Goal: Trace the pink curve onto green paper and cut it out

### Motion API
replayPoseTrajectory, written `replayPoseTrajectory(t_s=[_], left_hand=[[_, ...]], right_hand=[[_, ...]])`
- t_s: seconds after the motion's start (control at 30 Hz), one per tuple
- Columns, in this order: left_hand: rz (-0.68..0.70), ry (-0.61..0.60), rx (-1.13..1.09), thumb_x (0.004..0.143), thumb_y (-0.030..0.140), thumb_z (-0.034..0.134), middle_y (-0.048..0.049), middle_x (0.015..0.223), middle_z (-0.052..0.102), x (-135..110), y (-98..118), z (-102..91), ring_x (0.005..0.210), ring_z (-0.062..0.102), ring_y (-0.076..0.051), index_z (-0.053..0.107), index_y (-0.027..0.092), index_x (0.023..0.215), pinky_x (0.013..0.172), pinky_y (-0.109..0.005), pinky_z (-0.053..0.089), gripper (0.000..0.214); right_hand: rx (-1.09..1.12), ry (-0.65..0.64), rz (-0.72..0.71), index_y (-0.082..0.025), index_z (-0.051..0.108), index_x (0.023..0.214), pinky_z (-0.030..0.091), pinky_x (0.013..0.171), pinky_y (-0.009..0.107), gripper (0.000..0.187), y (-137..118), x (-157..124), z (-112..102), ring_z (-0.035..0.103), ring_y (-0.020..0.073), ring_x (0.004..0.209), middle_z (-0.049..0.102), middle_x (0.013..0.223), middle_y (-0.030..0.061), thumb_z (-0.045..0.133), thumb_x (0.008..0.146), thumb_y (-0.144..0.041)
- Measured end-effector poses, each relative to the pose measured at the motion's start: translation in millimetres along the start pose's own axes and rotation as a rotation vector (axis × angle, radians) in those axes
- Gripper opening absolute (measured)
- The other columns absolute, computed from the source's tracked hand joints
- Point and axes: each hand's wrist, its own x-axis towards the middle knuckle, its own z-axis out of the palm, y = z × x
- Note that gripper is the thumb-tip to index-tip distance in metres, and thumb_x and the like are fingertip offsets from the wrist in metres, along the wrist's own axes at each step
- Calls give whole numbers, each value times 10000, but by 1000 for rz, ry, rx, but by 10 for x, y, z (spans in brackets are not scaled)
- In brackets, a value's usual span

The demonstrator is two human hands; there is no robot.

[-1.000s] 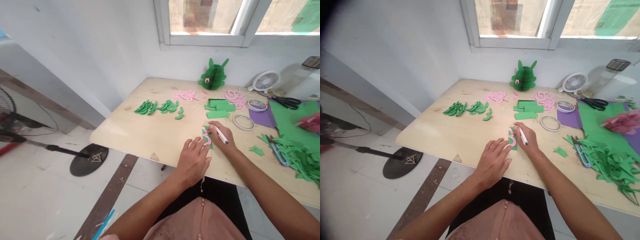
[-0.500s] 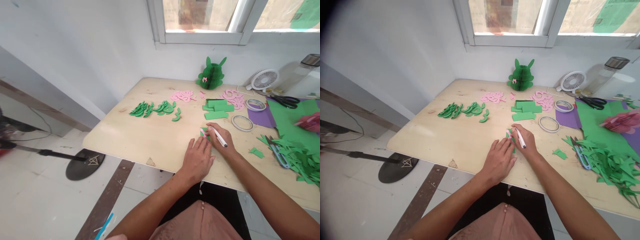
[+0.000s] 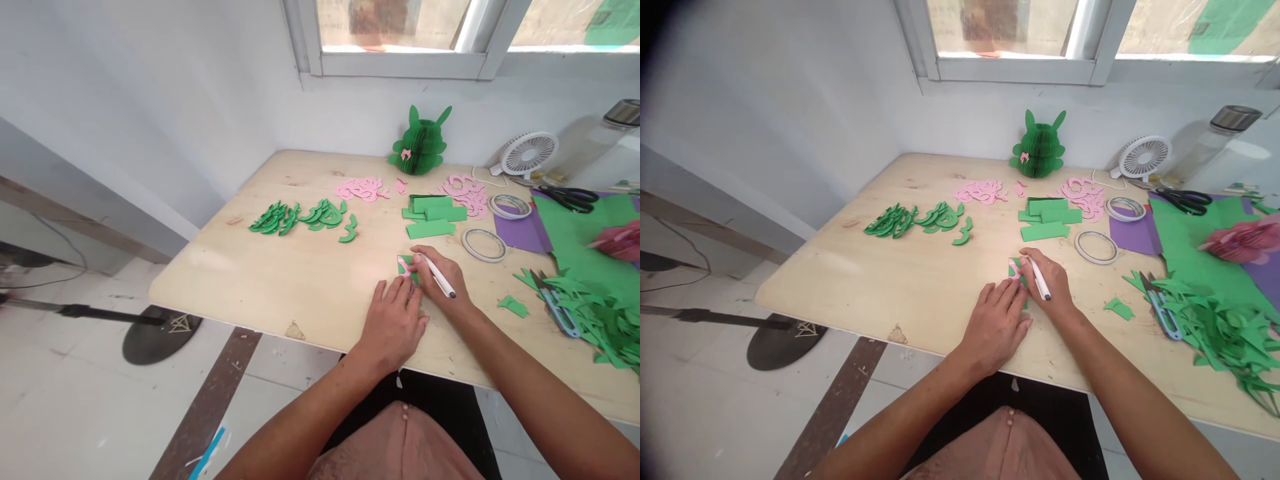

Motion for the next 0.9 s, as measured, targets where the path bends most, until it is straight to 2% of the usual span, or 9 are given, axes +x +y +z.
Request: replayPoseTrajectory(t_s=[0.23,0.43,0.57,0.73,0.8,0.9], left_hand=[[-4,-8,-7,931,362,416,-141,1386,486,4,2,-8,1319,384,-272,479,123,1295,1079,-489,299,440],[-15,0,-35,917,341,447,-136,1367,500,14,12,-40,1309,388,-276,488,132,1277,1078,-491,296,418],[-12,-2,-46,910,340,463,-138,1353,509,26,8,-59,1298,397,-276,489,133,1270,1067,-489,311,416],[-14,-9,-65,909,328,462,-141,1354,503,34,8,-62,1306,382,-285,484,129,1275,1071,-501,299,417],[-16,-12,-69,910,328,461,-142,1353,503,35,9,-63,1311,375,-287,481,126,1279,1074,-503,294,421],[-19,-13,-74,913,340,459,-137,1348,507,34,9,-68,1311,375,-285,482,128,1282,1076,-500,293,426]], right_hand=[[101,-11,90,-227,632,1051,511,723,300,276,-24,7,-2,710,206,773,734,756,21,465,904,-390],[270,47,146,-198,635,1104,505,740,321,382,-8,33,-31,676,200,752,697,820,44,461,899,-469],[295,75,158,-181,693,998,479,719,315,406,-64,55,-120,598,186,725,615,728,30,456,890,-492],[436,-91,292,-190,658,985,456,670,294,255,-247,98,-190,542,150,643,585,680,-11,585,810,-361],[473,-96,322,-193,636,930,448,654,284,206,-285,120,-179,540,140,639,600,712,-11,626,765,-316],[477,-74,287,-190,618,834,435,625,267,146,-262,136,-117,540,135,653,613,763,-2,650,725,-281]])
